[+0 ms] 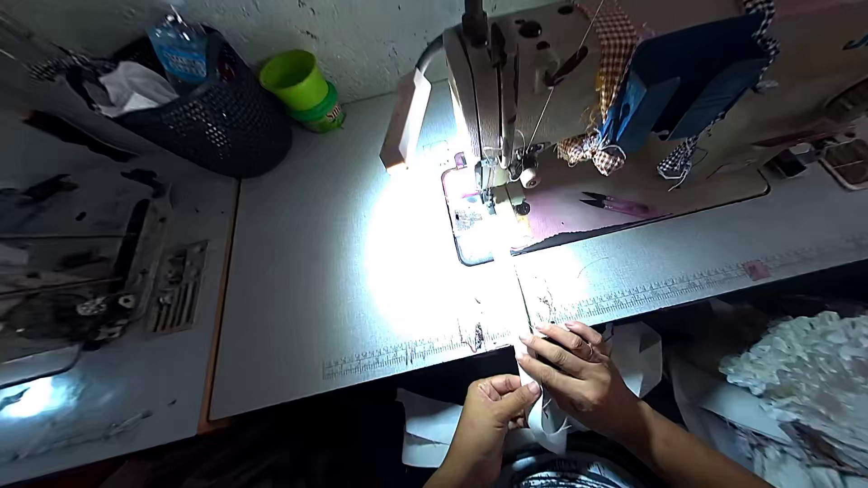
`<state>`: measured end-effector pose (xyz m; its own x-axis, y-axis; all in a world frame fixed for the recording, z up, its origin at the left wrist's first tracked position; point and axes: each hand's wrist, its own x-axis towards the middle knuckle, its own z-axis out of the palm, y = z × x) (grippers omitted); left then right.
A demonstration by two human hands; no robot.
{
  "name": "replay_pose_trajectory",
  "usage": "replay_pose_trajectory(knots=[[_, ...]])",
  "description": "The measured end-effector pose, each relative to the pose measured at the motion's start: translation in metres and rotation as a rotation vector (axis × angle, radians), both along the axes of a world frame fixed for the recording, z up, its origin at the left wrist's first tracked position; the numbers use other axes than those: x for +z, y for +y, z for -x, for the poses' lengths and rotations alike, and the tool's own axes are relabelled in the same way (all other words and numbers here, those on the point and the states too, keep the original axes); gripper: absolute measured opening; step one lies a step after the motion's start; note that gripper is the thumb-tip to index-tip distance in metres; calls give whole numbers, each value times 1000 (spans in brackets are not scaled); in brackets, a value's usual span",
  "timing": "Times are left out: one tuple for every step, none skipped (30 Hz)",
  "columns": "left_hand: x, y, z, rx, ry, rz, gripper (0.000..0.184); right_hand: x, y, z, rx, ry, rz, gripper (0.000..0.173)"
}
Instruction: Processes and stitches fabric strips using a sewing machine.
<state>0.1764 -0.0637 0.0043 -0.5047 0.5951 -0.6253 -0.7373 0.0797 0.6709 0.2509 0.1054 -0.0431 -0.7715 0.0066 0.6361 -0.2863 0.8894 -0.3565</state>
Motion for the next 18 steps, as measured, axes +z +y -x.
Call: replay_pose_trajectory(knots=[[1, -2, 0, -9, 49, 6, 15, -2, 0, 2, 33, 18, 13, 24], [1, -5, -1, -33, 195, 24, 14, -2, 1, 3, 52, 27, 28, 24], [2, -10, -1, -77, 464, 63, 13, -1, 1, 4, 62, 30, 43, 24], [2, -15, 0, -124, 832, 145, 17, 0, 2, 4, 65, 35, 58, 24], [3, -18, 5, -131, 1207, 258, 22, 3, 2, 3, 62, 42, 69, 23], [4, -17, 12, -90, 1513, 337, 23, 6, 1, 1, 59, 45, 79, 22], [4, -13, 22, -51, 1727, 359, 21, 10, 0, -1, 56, 50, 91, 22], [2, -9, 34, -48, 1878, 341, 20, 11, -1, -2, 56, 57, 106, 22], [0, -4, 46, -93, 1992, 307, 21, 11, -3, -1, 56, 68, 121, 22], [-3, 1, 57, -164, 2088, 272, 23, 9, -5, 0, 51, 84, 134, 21], [-6, 5, 66, -233, 2170, 236, 25, 6, -7, 1, 48, 105, 153, 19], [-9, 9, 73, -288, 2233, 195, 26, 4, -9, 2, 50, 120, 181, 19], [-11, 11, 77, -319, 2276, 150, 25, 3, -10, 1, 56, 130, 213, 19], [-13, 12, 79, -331, 2297, 105, 24, 3, -11, 0, 60, 135, 241, 19], [-14, 12, 80, -336, 2305, 71, 23, 3, -12, -2, 61, 137, 267, 19], [-15, 12, 79, -342, 2306, 52, 23, 3, -13, -3, 57, 136, 283, 20], [-17, 11, 79, -353, 2304, 47, 23, 3, -13, -4, 55, 131, 291, 21], [-18, 11, 78, -366, 2301, 51, 24, 2, -13, -4, 56, 125, 289, 21]])
